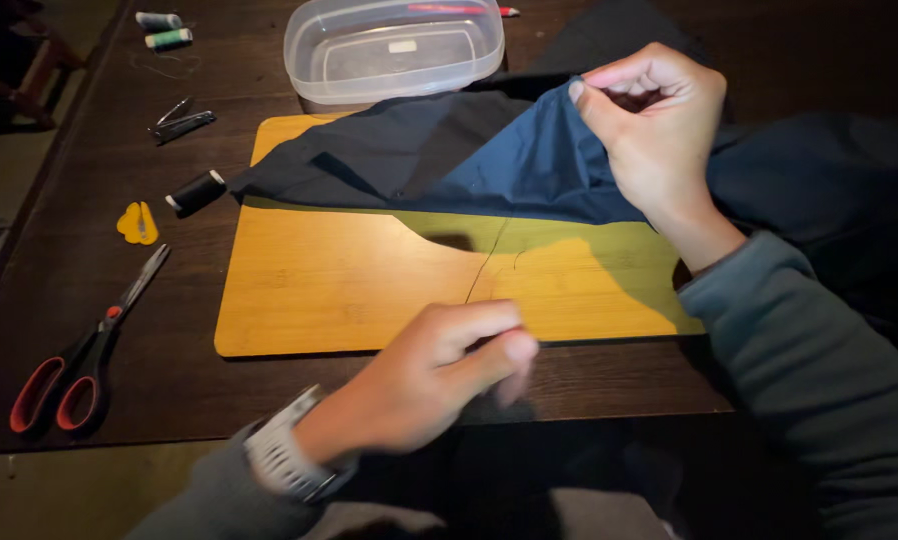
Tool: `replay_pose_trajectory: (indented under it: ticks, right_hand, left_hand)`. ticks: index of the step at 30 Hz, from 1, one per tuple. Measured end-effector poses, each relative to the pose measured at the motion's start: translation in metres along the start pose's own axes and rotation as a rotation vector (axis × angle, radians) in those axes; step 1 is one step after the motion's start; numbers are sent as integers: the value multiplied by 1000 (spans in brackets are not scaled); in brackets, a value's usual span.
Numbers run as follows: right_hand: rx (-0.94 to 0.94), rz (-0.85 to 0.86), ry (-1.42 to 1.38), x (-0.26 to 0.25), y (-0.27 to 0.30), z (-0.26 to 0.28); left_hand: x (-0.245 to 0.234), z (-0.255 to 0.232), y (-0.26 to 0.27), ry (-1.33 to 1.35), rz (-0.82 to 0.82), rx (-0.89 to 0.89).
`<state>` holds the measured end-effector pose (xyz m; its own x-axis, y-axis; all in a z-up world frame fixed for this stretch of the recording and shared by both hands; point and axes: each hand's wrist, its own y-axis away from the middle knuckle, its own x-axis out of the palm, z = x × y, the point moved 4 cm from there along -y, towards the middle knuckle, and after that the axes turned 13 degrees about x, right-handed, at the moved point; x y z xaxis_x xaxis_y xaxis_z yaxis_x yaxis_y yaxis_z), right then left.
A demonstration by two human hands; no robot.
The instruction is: The person sews a button onto the cuff of a dark shirt using a needle and thread. They repeatedly pass the needle through the button holes and fabric, pull the thread tight, and adjust the cuff to secure the button.
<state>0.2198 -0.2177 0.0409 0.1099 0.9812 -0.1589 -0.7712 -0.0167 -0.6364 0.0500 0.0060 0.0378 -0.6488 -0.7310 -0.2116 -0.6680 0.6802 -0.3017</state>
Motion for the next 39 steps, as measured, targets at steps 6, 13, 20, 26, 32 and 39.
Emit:
replay_pose_trajectory:
  ticks: [6,13,20,26,32,39]
  right_hand:
    - [87,39,-52,0,11,-15]
    - [45,64,-2,2,10,-16]
    - [-46,61,105,-1,9,-10]
    - [-85,115,46,1,13,-11]
    - [-82,165,-4,-3,15,-19]
    - [-100,158,97,-2,19,-14]
  left_hand:
    - [-12,7,-35,-610,-97,282]
    - [-14,19,-29,-1012,-46,290]
    - [-7,-2,4,-1053,121,429]
    - [-8,-11,19,-908,-65,416]
    - [-17,8,-8,-849,-13,386]
    - [-17,18,-14,-831,59,350]
